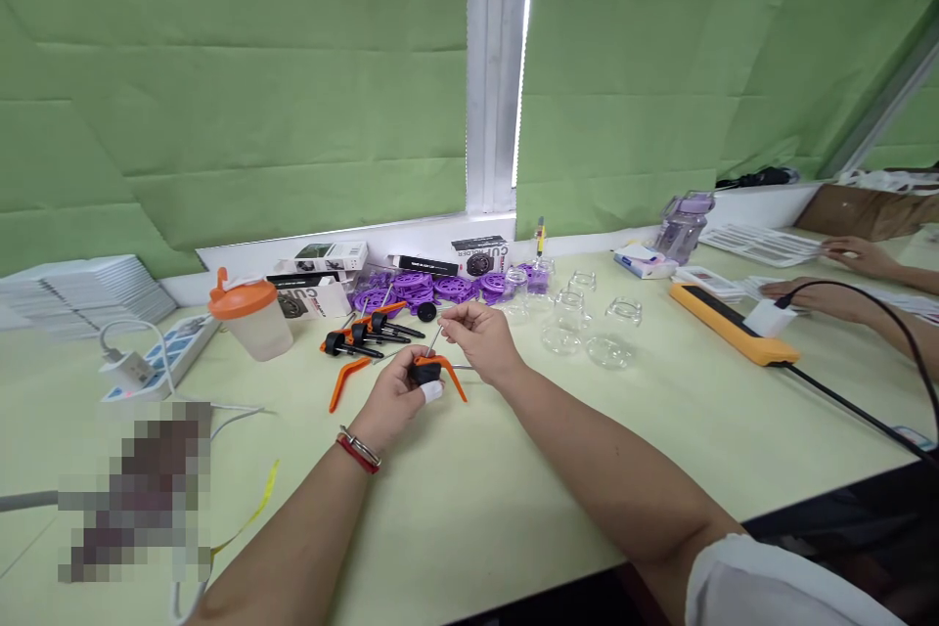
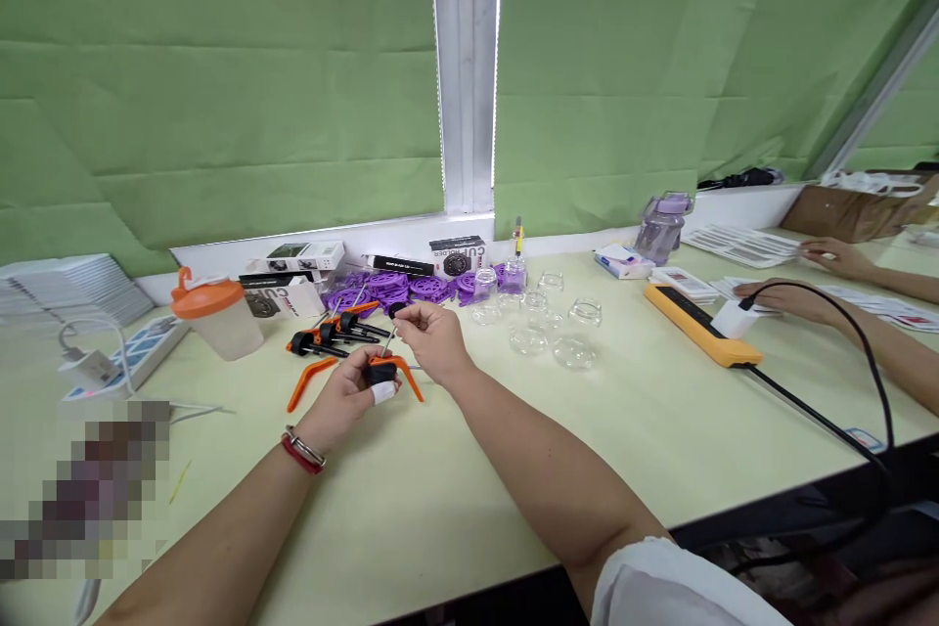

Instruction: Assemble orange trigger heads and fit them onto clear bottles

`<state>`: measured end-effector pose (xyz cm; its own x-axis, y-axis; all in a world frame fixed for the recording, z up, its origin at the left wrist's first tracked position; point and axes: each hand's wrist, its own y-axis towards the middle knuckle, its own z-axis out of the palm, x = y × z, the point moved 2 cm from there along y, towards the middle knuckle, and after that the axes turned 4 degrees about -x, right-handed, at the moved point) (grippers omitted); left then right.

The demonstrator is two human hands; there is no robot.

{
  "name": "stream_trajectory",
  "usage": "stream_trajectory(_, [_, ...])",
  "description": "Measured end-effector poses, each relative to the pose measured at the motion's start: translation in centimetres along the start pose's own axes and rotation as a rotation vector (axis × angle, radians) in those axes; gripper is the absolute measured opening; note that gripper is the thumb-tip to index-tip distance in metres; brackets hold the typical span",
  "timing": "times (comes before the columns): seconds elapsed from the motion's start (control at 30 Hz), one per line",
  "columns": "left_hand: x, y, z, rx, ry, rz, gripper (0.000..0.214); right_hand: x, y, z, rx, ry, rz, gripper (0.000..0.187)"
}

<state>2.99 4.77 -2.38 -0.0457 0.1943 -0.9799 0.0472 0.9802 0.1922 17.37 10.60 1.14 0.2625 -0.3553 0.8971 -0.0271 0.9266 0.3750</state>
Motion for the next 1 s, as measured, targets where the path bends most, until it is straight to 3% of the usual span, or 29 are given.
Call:
stream_trajectory(0.67, [0.1, -0.2, 0.2, 0.095, 0.028, -0.019, 0.041, -0.3, -0.6, 0.2, 0.101, -0.177, 0.173, 0.011])
stream_trajectory(0.87, [-0.1, 0.0, 0.1, 0.082, 0.030, 0.002, 0.043, -1.3, -1.1, 0.4, 0.242, -0.299, 0.102, 0.009])
stream_trajectory(1.0, [-0.1, 0.1, 0.1, 0.083, -0.005, 0.039, 0.045, -1.5, -1.5, 0.8, 0.338, -0.474, -0.051, 0.012])
